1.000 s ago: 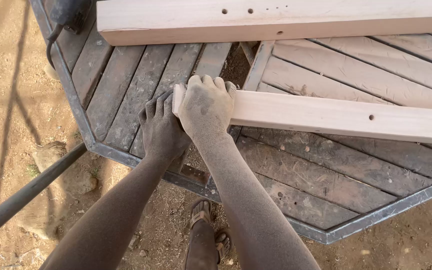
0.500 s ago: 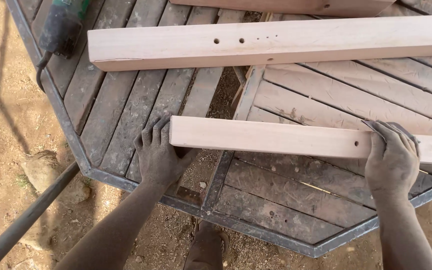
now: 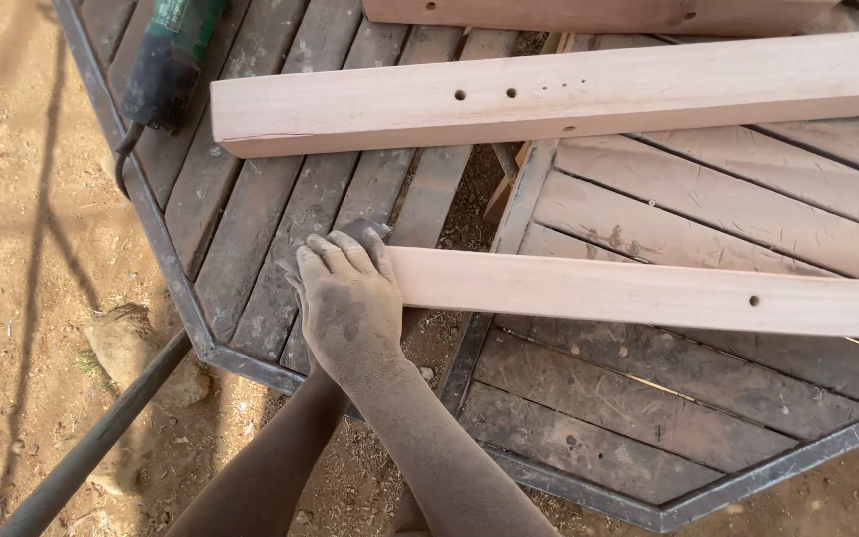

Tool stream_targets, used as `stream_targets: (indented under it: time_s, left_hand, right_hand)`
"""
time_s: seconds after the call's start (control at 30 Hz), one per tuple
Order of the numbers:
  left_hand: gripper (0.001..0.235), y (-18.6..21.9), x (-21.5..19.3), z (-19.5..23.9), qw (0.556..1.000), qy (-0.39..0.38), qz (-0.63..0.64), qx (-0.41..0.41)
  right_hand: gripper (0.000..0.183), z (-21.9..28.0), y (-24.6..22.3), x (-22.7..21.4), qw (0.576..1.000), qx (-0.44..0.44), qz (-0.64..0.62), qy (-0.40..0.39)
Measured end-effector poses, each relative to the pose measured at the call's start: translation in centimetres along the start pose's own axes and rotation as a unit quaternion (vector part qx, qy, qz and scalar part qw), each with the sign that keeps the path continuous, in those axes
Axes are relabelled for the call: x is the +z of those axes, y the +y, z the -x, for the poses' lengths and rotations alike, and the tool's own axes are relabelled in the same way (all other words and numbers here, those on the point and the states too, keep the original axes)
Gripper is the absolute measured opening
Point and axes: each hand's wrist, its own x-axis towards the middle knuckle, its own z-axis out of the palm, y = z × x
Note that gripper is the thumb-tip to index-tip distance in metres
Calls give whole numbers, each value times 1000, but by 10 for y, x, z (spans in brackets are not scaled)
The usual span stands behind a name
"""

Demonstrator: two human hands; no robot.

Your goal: Sanding a wooden beam manually with sandpaper on a workbench

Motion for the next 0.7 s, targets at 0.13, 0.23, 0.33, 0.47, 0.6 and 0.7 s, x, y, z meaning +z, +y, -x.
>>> stream_targets:
  time_s: [0.13, 0.23, 0.33, 0.47, 0.6, 0.7]
  left_hand:
    - [38, 7, -10, 10, 786, 96, 601, -108]
    - [48, 26, -10, 17, 351, 134, 913, -159]
    - [71, 31, -10, 14, 2, 164, 975, -152]
    - [94, 32, -3, 17, -55, 168, 976, -128]
    - [102, 31, 14, 30, -183, 73, 980, -37]
    - [63, -26, 56, 52, -351, 117, 925, -91]
  right_hand:
    - [33, 17, 31, -35, 992, -111, -42, -38]
    - [34, 26, 55, -71, 986, -148, -54, -46]
    - [33, 27, 97, -104, 991, -103, -76, -38]
    - [26, 35, 165, -155, 989, -8, -143, 25]
    - [29, 57, 212, -186, 953, 142, -264, 31]
    - [25, 67, 246, -203, 912, 194, -354, 69]
